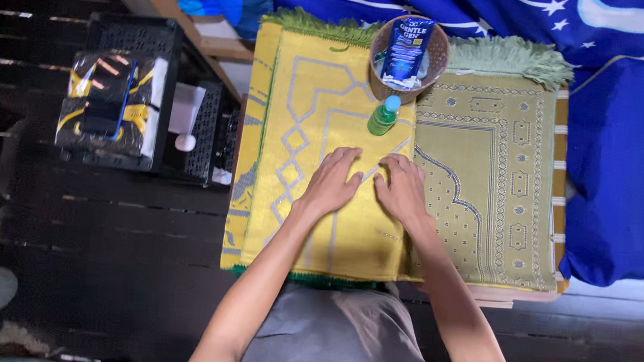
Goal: The person picks up a bottle of lotion, a small green bottle, and a container, then places them into a black bucket. They then use their hands to smooth out a yellow patterned mat on a bed.
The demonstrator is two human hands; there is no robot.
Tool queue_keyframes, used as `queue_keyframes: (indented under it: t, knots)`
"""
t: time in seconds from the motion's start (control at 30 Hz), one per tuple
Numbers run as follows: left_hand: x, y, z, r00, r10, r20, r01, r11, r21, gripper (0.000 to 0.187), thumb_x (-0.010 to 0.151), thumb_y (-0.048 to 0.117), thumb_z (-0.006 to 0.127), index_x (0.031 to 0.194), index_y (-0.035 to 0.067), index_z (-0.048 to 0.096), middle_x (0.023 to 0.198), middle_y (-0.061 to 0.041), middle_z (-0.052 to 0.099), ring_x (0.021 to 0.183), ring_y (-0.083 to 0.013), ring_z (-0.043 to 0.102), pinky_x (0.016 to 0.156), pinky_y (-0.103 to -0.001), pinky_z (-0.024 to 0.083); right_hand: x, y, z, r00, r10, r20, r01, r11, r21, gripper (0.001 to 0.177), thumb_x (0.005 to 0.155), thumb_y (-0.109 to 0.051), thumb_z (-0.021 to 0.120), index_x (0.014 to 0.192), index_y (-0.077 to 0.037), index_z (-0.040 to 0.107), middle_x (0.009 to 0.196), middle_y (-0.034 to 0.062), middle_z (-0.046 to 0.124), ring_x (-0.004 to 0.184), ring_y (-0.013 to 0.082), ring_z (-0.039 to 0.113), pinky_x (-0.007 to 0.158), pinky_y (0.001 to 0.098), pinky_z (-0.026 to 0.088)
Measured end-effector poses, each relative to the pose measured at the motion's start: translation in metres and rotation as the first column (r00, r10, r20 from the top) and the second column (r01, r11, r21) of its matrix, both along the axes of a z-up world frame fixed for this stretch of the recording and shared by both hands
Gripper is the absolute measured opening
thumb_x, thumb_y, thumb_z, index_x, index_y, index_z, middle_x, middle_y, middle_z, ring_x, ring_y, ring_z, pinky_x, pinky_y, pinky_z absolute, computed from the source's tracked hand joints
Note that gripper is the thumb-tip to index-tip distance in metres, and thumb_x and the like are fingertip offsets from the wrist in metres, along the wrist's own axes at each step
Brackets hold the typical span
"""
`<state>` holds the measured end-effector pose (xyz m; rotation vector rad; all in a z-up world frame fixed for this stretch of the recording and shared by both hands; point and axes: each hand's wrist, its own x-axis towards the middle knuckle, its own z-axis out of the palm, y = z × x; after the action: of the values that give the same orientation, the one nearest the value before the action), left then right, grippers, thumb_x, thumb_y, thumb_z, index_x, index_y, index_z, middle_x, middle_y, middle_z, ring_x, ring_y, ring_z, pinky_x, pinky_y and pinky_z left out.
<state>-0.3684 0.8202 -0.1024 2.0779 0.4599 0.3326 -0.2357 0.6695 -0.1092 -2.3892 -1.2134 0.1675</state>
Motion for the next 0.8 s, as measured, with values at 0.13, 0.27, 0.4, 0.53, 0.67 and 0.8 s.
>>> queue_keyframes:
  t: [0.13, 0.27, 0.4, 0.53, 0.67, 0.8]
  knots:
    - [0.022, 0.019, -0.007, 0.999, -0.034, 0.005, 0.034, 0.999, 0.029, 0.063, 0.09, 0.016, 0.068, 0.145, -0.002, 0.044, 0.138, -0.024, 0.055, 0.128, -0.0426, 0.052, 0.107, -0.048, 0.042, 0.013, 0.015, -0.003, 0.996, -0.085, -0.042, 0.083, 0.996, -0.041, 0.036, 0.088, -0.022, 0.07, 0.12, -0.004, 0.068, 0.128, 0.0151, 0.064, 0.123, 0.036, 0.057, 0.105, 0.0479, 0.038]
    - [0.044, 0.034, -0.013, 0.996, -0.076, -0.056, 0.078, 0.996, 0.036, 0.071, 0.09, 0.015, 0.066, 0.152, -0.002, 0.035, 0.138, -0.026, 0.053, 0.128, -0.044, 0.051, 0.109, -0.05, 0.042, 0.032, 0.03, -0.011, 0.988, -0.149, -0.043, 0.143, 0.982, -0.125, 0.042, 0.089, -0.022, 0.069, 0.125, 0.0, 0.064, 0.126, 0.0213, 0.064, 0.12, 0.0389, 0.058, 0.107, 0.0496, 0.039]
    - [0.063, 0.042, -0.024, 0.996, -0.08, -0.034, 0.082, 0.996, 0.044, 0.074, 0.089, 0.012, 0.066, 0.153, -0.001, 0.033, 0.139, -0.025, 0.053, 0.13, -0.045, 0.05, 0.109, -0.051, 0.042, 0.05, 0.038, -0.026, 0.981, -0.159, -0.114, 0.161, 0.987, 0.006, 0.056, 0.091, -0.017, 0.071, 0.136, 0.008, 0.051, 0.132, 0.031, 0.059, 0.125, 0.0458, 0.055, 0.109, 0.05, 0.041]
    - [0.084, 0.046, -0.039, 0.995, -0.092, -0.034, 0.094, 0.995, 0.044, 0.074, 0.089, 0.009, 0.067, 0.154, -0.002, 0.031, 0.145, -0.025, 0.05, 0.132, -0.0449, 0.048, 0.111, -0.051, 0.04, 0.063, 0.044, -0.039, 0.952, -0.168, -0.257, 0.199, 0.975, 0.098, 0.073, 0.087, -0.012, 0.071, 0.147, 0.008, 0.037, 0.133, 0.0308, 0.058, 0.128, 0.0437, 0.055, 0.109, 0.0481, 0.042]
    - [0.099, 0.05, -0.056, 0.99, -0.134, -0.042, 0.134, 0.991, -0.002, 0.075, 0.088, 0.009, 0.067, 0.153, -0.002, 0.032, 0.15, -0.027, 0.047, 0.137, -0.045, 0.046, 0.113, -0.049, 0.039, 0.067, 0.049, -0.045, 0.928, -0.151, -0.34, 0.218, 0.961, 0.168, 0.072, 0.085, -0.008, 0.073, 0.148, 0.001, 0.04, 0.137, 0.0272, 0.059, 0.129, 0.0419, 0.057, 0.107, 0.0463, 0.045]
    - [0.106, 0.051, -0.068, 0.989, -0.147, 0.027, 0.147, 0.989, -0.03, 0.072, 0.088, 0.008, 0.067, 0.152, -0.002, 0.035, 0.148, -0.029, 0.049, 0.138, -0.0448, 0.048, 0.114, -0.048, 0.039, 0.071, 0.051, -0.054, 0.951, -0.099, -0.295, 0.159, 0.97, 0.187, 0.06, 0.089, -0.006, 0.073, 0.143, -0.002, 0.048, 0.134, 0.0258, 0.063, 0.128, 0.0445, 0.058, 0.107, 0.0482, 0.046]
